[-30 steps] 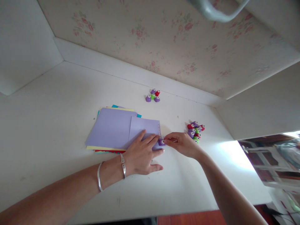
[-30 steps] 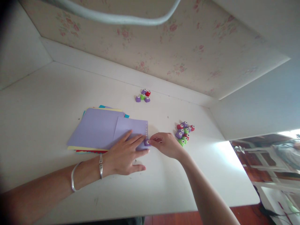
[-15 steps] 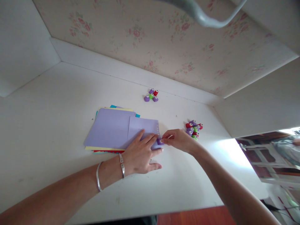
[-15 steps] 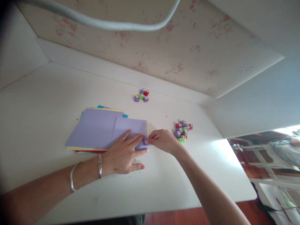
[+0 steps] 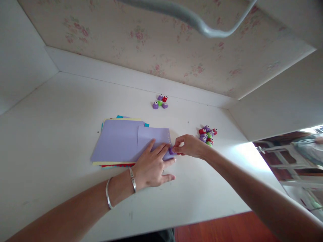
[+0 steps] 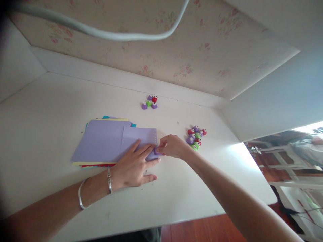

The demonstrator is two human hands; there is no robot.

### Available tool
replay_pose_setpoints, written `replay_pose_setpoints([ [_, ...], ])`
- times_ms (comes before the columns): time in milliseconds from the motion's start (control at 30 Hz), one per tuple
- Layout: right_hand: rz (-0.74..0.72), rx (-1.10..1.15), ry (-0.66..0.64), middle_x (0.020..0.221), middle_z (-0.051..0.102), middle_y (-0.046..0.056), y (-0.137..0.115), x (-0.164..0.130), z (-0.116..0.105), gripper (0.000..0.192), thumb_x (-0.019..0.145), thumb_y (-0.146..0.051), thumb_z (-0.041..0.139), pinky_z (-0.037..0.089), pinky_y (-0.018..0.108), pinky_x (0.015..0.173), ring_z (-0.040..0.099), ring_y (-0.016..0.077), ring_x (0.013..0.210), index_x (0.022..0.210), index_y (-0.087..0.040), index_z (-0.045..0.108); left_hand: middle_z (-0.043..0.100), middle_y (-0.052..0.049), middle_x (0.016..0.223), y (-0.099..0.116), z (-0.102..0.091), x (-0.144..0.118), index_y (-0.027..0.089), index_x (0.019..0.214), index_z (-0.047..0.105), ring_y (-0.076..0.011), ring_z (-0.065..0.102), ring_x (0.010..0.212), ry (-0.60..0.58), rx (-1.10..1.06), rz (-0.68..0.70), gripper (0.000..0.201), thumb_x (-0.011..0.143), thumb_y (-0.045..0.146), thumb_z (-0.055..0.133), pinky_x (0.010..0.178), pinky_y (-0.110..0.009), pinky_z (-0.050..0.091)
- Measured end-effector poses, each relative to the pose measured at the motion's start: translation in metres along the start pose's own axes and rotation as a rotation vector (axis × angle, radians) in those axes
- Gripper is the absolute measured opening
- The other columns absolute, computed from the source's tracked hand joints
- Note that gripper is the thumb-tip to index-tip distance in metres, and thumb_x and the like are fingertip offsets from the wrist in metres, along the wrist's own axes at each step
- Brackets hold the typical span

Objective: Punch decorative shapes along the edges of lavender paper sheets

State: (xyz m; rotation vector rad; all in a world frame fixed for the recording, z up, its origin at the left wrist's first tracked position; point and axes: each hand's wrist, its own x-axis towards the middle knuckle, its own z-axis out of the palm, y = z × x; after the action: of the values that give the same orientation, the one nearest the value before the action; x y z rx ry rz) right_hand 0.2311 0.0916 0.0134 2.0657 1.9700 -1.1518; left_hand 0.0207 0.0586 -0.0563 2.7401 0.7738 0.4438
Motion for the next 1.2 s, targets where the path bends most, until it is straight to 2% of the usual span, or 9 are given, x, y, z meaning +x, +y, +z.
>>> replay_pose_setpoints([
  [133,0.016,-0.001,-0.025,0.062,0.068,0.001,-0.002,0.002,-0.002,0.015,0.074,-0.035,0.066,0.042,0.024,0.054,0.061,0.0143,0.059,0.071,-0.02,0.066,0.04,-0.012,0.149,0.0,0.0,0.0,0.035,0.136,0.055,-0.0276,0.032,0.142,0.004,-0.004,0.004,0.06,0.091,0.07,0.038,0.117,-0.059,0.008],
  [267,0.086,-0.079,-0.07,0.058,0.065,-0.001,-0.016,0.001,-0.009,0.015,0.072,-0.031,0.069,0.04,0.023,0.053,0.06,0.0137,0.057,0.066,-0.019,0.063,0.04,-0.013,0.149,0.0,0.0,0.0,0.035,0.136,0.055,-0.0271,0.031,0.143,0.01,-0.015,-0.004,0.06,0.091,0.071,0.037,0.117,-0.059,0.008],
  [367,0.079,-0.133,-0.064,0.057,0.065,-0.001,-0.021,0.0,-0.012,0.015,0.073,-0.032,0.068,0.039,0.024,0.052,0.06,0.0138,0.058,0.066,-0.02,0.063,0.04,-0.013,0.149,0.001,0.0,0.001,0.035,0.135,0.056,-0.0274,0.031,0.143,0.009,-0.025,-0.006,0.06,0.091,0.071,0.037,0.117,-0.058,0.009],
  [800,0.047,-0.131,-0.063,0.06,0.067,0.001,-0.016,0.0,-0.012,0.015,0.075,-0.034,0.067,0.039,0.025,0.053,0.06,0.0145,0.058,0.069,-0.021,0.069,0.039,-0.013,0.15,0.002,-0.002,0.0,0.035,0.135,0.056,-0.0286,0.032,0.143,-0.007,-0.013,-0.009,0.058,0.092,0.069,0.039,0.117,-0.059,0.01],
  [900,-0.035,-0.17,-0.071,0.072,0.073,0.002,-0.009,-0.002,-0.017,0.02,0.079,-0.04,0.066,0.043,0.027,0.059,0.065,0.0169,0.067,0.077,-0.022,0.073,0.039,-0.012,0.15,0.003,-0.003,0.0,0.035,0.135,0.056,-0.0288,0.032,0.142,-0.006,-0.012,-0.012,0.056,0.092,0.068,0.041,0.118,-0.058,0.01],
  [1033,-0.176,-0.247,-0.06,0.1,0.076,0.002,-0.003,-0.008,-0.021,0.027,0.089,-0.044,0.057,0.046,0.03,0.075,0.068,0.0199,0.086,0.1,-0.028,0.076,0.039,-0.011,0.15,0.004,-0.005,0.0,0.035,0.133,0.057,-0.0281,0.032,0.143,-0.006,-0.011,-0.025,0.055,0.092,0.067,0.042,0.118,-0.057,0.011],
  [1133,-0.208,-0.242,-0.025,0.108,0.074,0.005,-0.004,-0.015,-0.017,0.037,0.089,-0.048,0.059,0.048,0.029,0.077,0.068,0.0199,0.088,0.117,-0.027,0.071,0.04,-0.01,0.15,0.004,-0.004,0.0,0.036,0.133,0.057,-0.0281,0.032,0.142,-0.008,-0.011,-0.026,0.054,0.092,0.067,0.042,0.118,-0.057,0.011],
  [1200,-0.279,-0.263,-0.004,0.108,0.073,0.006,-0.004,-0.019,-0.011,0.036,0.087,-0.043,0.064,0.049,0.028,0.077,0.068,0.0187,0.086,0.118,-0.027,0.07,0.04,-0.01,0.15,0.003,-0.002,0.0,0.037,0.133,0.056,-0.0285,0.032,0.143,-0.006,-0.012,-0.021,0.054,0.092,0.067,0.041,0.118,-0.058,0.01],
])
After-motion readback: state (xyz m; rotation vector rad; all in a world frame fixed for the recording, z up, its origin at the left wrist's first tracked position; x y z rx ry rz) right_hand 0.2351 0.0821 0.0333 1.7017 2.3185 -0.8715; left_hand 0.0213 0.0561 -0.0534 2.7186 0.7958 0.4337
